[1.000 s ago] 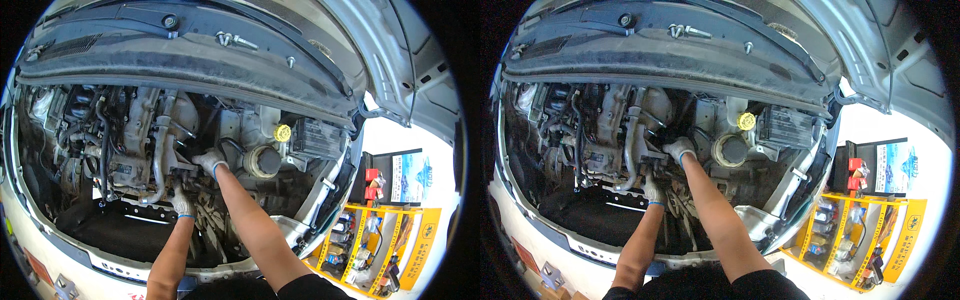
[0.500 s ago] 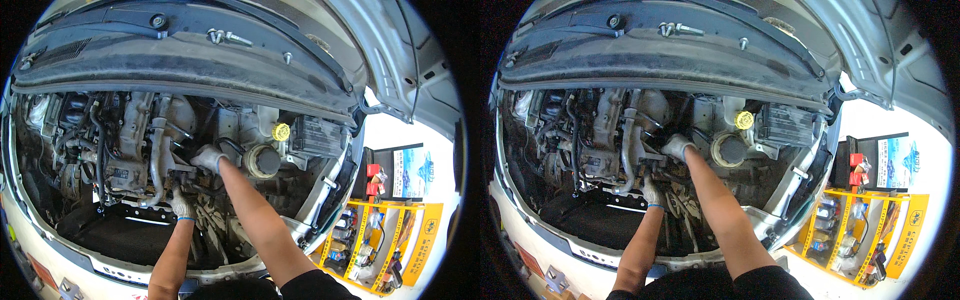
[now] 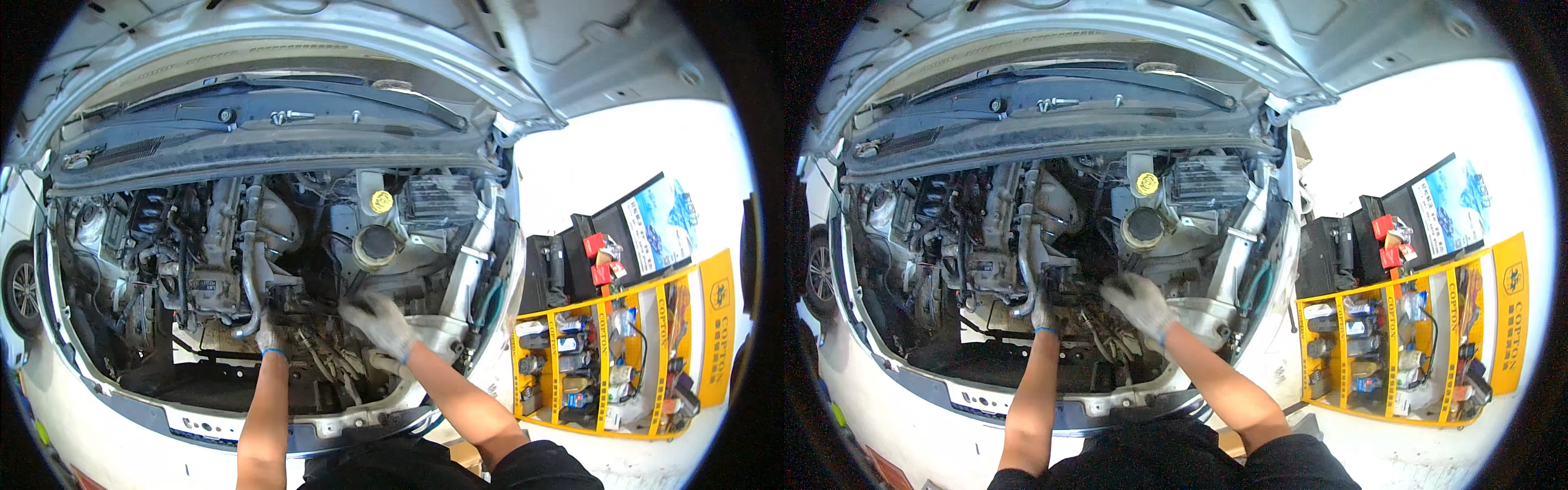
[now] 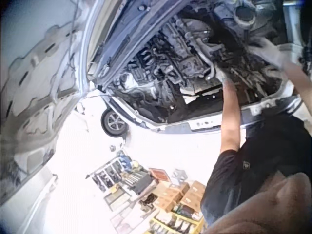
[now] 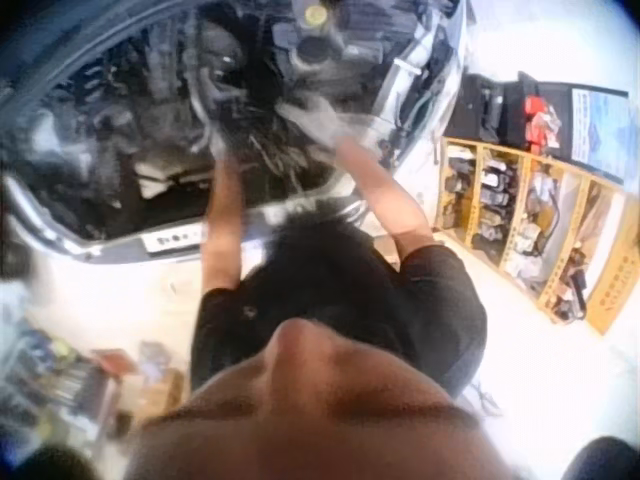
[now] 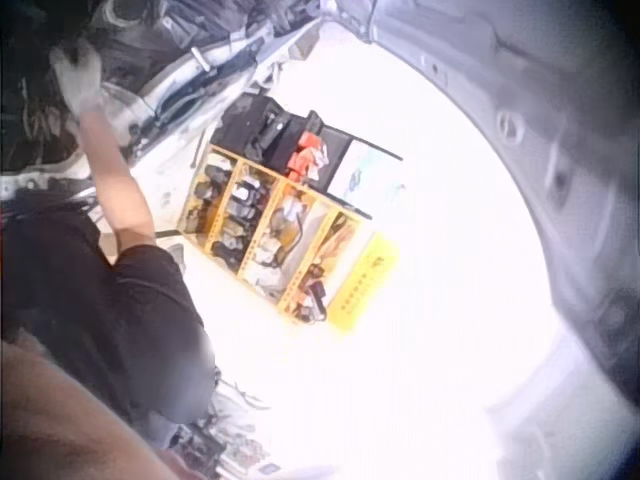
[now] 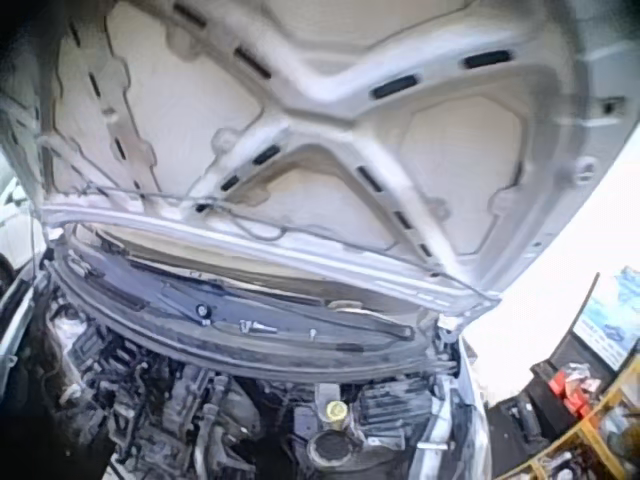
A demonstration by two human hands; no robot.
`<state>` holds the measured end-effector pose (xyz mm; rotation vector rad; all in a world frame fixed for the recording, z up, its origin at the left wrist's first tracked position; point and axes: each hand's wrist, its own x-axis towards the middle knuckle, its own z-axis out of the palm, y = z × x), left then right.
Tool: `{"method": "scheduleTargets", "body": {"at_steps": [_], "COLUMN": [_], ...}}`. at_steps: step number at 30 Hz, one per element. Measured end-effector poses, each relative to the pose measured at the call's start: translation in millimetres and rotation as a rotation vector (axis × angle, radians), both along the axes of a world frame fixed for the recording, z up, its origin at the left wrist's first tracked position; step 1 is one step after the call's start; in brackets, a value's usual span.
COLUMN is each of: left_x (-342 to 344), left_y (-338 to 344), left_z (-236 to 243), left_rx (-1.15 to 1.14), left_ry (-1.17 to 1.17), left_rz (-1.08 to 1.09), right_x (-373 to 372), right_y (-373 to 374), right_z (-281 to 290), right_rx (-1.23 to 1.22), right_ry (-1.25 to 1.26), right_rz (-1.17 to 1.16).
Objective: The person works under the hood of a white car, using gloved hands to manipulate hoses, connectors, and engine components. They repeatedly reach into the engine bay, adjust parts, and occasionally step back to reposition. The task appears to involve inspection and minor adjustments within the engine compartment.
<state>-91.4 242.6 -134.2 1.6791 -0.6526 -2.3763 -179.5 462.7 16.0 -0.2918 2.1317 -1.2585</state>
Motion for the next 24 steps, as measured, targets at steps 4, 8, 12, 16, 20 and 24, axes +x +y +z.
{"method": "scheduleTargets", "body": {"at_steps": [4, 8, 12, 16, 20, 24], "left_x": [68, 150, 187, 184, 230, 340], "left_y": [20, 113, 194, 224, 341, 437], "left_z": [80, 62, 93, 61, 141, 131], "left_rx": [-0.179, -1.616, -1.041, -1.171, -0.44, -0.183], "left_ry": [0.267, 0.379, 0.602, 0.894, 0.617, 0.677], "left_rz": [-0.039, -0.851, -0.943, -0.934, -1.259, -1.505], "right_x": [102, 212, 315, 402, 500, 638], "right_y": [54, 67, 72, 108, 141, 145], "right_z": [4, 37, 18, 50, 74, 99], "right_rx": [-0.142, -0.402, -0.434, -0.578, -0.471, -0.696], "right_ry": [-0.018, -0.286, 0.06, 0.137, 0.319, 0.46], "right_rz": [-0.13, -0.466, -0.756, -0.875, -1.174, -1.472]}}
